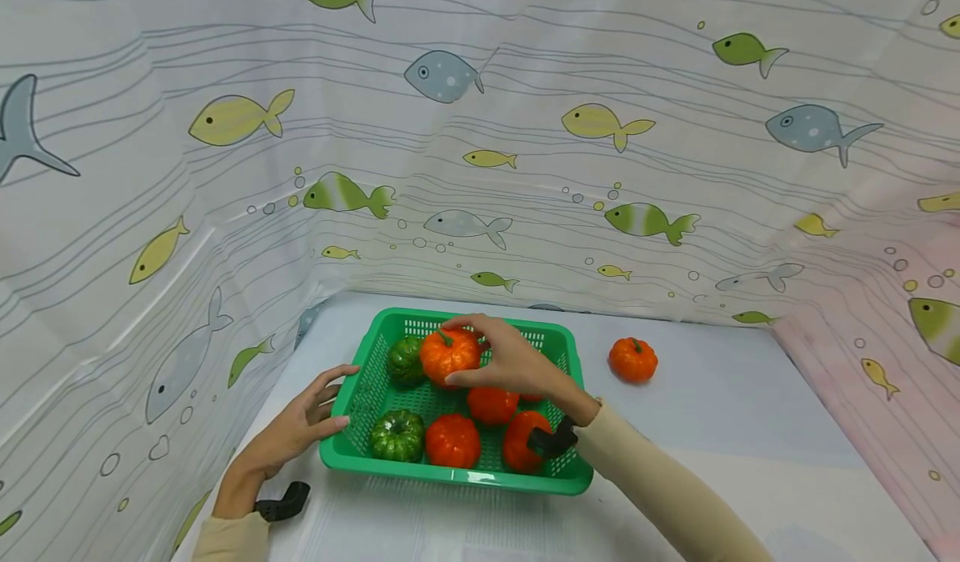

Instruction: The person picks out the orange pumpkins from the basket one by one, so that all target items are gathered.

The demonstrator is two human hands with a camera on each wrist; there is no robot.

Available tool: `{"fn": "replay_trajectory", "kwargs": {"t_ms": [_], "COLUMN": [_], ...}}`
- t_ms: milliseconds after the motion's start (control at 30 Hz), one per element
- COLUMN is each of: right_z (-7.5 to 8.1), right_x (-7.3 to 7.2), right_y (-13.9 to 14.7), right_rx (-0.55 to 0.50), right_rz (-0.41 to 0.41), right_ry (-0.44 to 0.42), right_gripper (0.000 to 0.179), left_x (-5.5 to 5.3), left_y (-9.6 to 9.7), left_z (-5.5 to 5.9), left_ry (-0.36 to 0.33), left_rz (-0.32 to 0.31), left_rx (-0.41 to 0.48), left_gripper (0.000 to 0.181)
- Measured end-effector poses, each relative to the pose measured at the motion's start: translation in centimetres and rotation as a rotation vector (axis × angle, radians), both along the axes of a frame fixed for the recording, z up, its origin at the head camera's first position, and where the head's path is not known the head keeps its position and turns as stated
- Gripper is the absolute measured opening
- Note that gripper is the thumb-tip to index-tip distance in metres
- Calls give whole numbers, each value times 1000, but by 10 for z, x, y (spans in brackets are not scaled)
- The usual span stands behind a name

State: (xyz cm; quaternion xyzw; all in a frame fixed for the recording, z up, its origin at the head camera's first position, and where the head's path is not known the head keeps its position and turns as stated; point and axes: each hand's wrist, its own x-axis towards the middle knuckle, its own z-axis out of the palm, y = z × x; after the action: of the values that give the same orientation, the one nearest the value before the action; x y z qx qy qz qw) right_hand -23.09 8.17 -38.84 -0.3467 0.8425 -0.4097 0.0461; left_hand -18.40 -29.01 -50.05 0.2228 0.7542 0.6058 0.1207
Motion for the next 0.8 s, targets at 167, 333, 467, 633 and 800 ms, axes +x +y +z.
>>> {"fn": "replay_trajectory", "kwargs": {"t_ms": [167, 333, 467, 633, 800], "right_z": [0, -2, -2, -4, -4], "right_x": [-1, -1, 0, 2, 3], "right_y": [13, 27, 38, 52, 67], "right_rx": [0, 5, 6, 12, 7], "right_rz": [-19, -41, -67, -115, -151], "right_ry": [28, 35, 28, 3, -19], "right_gripper": [64, 65, 67, 66, 66], "left_x": [0, 0, 0, -1, -2], "left_y": [0, 0, 0, 0, -1], "left_z": [0, 0, 0, -2, -3], "left_ry": [-1, -10, -12, 1, 4], "left_rz": [6, 8, 9, 10, 6], "left_rx": [-2, 0, -1, -3, 1], "left_gripper": [71, 70, 70, 70, 70]}}
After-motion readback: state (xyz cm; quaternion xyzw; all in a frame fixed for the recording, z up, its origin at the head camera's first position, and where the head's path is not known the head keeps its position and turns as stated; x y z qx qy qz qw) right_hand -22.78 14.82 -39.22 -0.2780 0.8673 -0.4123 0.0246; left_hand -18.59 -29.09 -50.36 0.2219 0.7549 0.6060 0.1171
